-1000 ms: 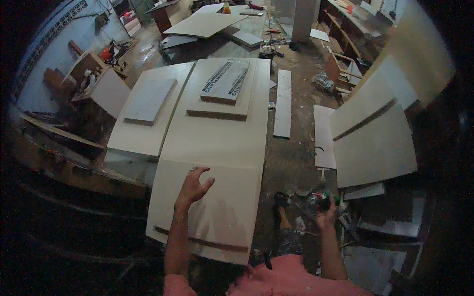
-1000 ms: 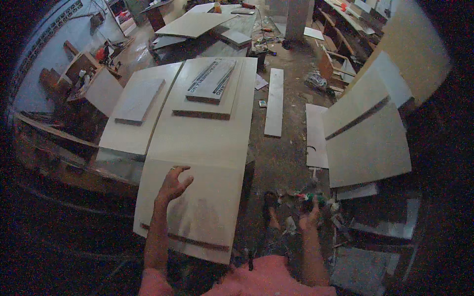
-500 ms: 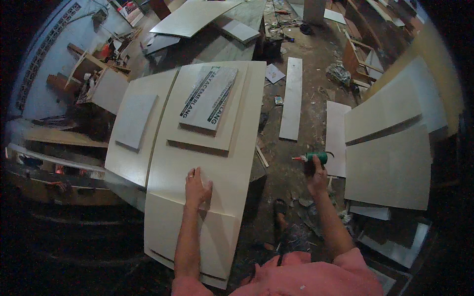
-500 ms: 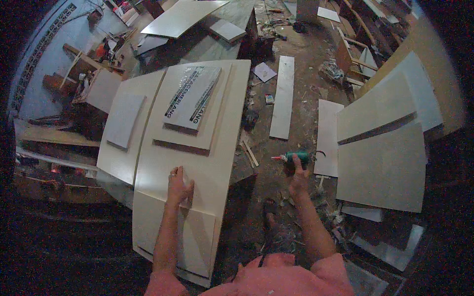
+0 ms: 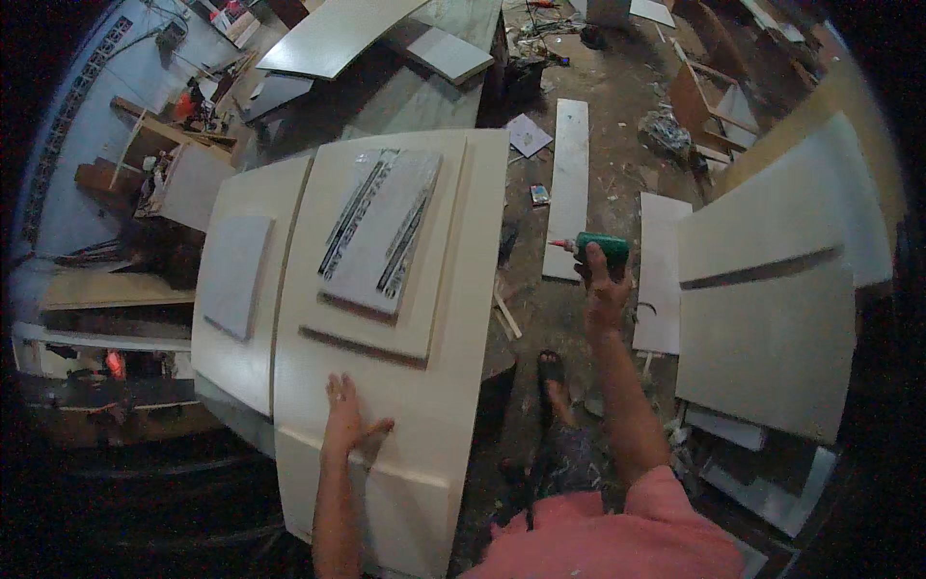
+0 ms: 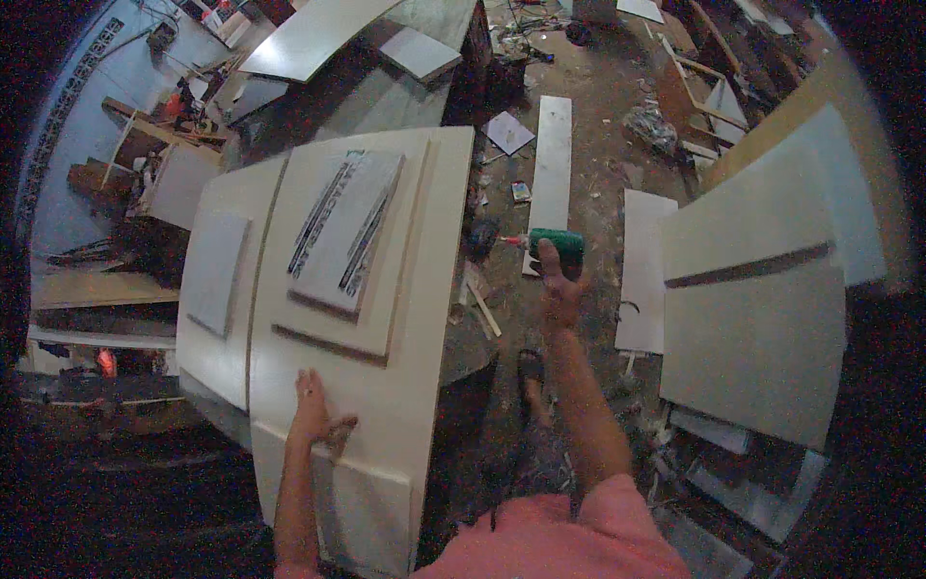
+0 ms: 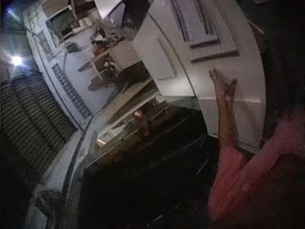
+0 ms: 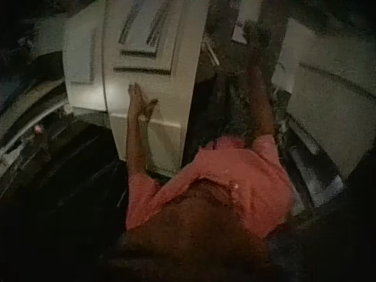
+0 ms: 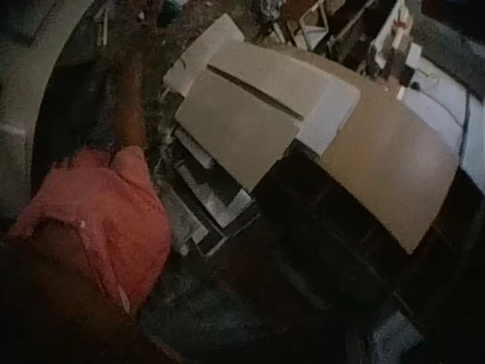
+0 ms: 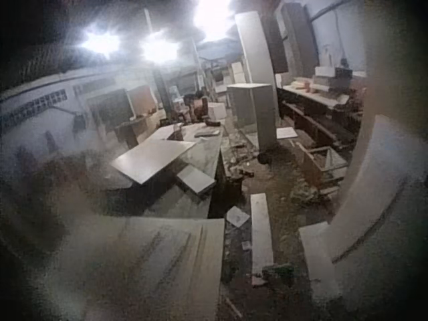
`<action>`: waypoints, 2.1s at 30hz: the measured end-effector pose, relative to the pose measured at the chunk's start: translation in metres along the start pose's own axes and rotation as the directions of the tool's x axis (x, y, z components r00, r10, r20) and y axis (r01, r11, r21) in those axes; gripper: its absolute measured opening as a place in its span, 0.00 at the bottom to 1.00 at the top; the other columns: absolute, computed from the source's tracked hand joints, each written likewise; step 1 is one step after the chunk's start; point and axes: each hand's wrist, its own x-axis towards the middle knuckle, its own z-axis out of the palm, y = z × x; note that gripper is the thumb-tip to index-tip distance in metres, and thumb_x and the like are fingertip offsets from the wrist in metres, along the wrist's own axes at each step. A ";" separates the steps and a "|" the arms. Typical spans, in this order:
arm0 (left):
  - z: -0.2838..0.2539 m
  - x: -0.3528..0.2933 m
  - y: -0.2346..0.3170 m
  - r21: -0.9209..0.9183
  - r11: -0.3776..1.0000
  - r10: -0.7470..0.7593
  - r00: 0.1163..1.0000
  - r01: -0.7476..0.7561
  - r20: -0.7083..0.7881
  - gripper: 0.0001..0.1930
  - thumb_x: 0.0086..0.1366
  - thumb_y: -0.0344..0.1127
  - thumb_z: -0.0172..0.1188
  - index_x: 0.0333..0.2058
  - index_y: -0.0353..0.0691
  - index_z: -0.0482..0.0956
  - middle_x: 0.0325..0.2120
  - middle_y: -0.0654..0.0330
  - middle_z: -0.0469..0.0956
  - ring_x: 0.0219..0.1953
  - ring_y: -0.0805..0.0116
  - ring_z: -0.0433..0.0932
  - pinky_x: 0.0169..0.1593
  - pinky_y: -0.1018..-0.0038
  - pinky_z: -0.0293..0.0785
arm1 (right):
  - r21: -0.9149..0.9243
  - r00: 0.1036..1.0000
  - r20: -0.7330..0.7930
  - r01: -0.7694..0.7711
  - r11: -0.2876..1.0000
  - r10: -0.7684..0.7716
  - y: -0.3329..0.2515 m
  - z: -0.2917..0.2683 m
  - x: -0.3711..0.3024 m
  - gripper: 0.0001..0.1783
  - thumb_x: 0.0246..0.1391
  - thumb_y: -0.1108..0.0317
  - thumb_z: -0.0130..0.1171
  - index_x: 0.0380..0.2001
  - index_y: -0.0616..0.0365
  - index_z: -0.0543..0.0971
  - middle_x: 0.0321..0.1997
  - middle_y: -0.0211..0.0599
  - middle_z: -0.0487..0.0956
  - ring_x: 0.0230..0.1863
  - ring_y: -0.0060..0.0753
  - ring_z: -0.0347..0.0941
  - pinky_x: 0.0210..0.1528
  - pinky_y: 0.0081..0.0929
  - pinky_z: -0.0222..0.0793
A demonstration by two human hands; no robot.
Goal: The person applies glue from a green bottle onto the edges of white panels and positions small white boards onto a larger panel.
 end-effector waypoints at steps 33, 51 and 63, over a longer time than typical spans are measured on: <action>-0.025 0.010 0.020 -0.079 0.987 -0.121 0.974 0.138 0.191 0.73 0.37 0.57 0.77 0.64 0.17 0.32 0.65 0.28 0.21 0.70 0.35 0.27 0.70 0.60 0.47 | -0.204 0.931 0.159 0.356 0.912 -0.328 0.076 0.141 0.204 0.12 0.49 0.66 0.70 0.31 0.64 0.80 0.32 0.31 0.82 0.33 0.20 0.75 0.39 0.21 0.71; -0.023 0.010 0.017 -0.104 0.972 -0.179 0.950 0.211 0.255 0.75 0.36 0.58 0.77 0.63 0.18 0.30 0.65 0.30 0.18 0.70 0.36 0.24 0.71 0.58 0.44 | -0.200 0.913 0.168 0.400 0.894 -0.371 0.075 0.148 0.201 0.18 0.47 0.60 0.72 0.35 0.61 0.79 0.34 0.34 0.82 0.34 0.24 0.78 0.40 0.25 0.74; -0.022 0.007 0.015 -0.057 0.990 -0.116 0.970 0.131 0.214 0.73 0.37 0.56 0.77 0.63 0.15 0.31 0.65 0.29 0.19 0.70 0.35 0.25 0.71 0.59 0.44 | -0.268 0.886 0.119 0.463 0.845 -0.448 0.083 0.150 0.190 0.16 0.45 0.69 0.72 0.35 0.65 0.78 0.33 0.33 0.81 0.34 0.24 0.77 0.37 0.24 0.75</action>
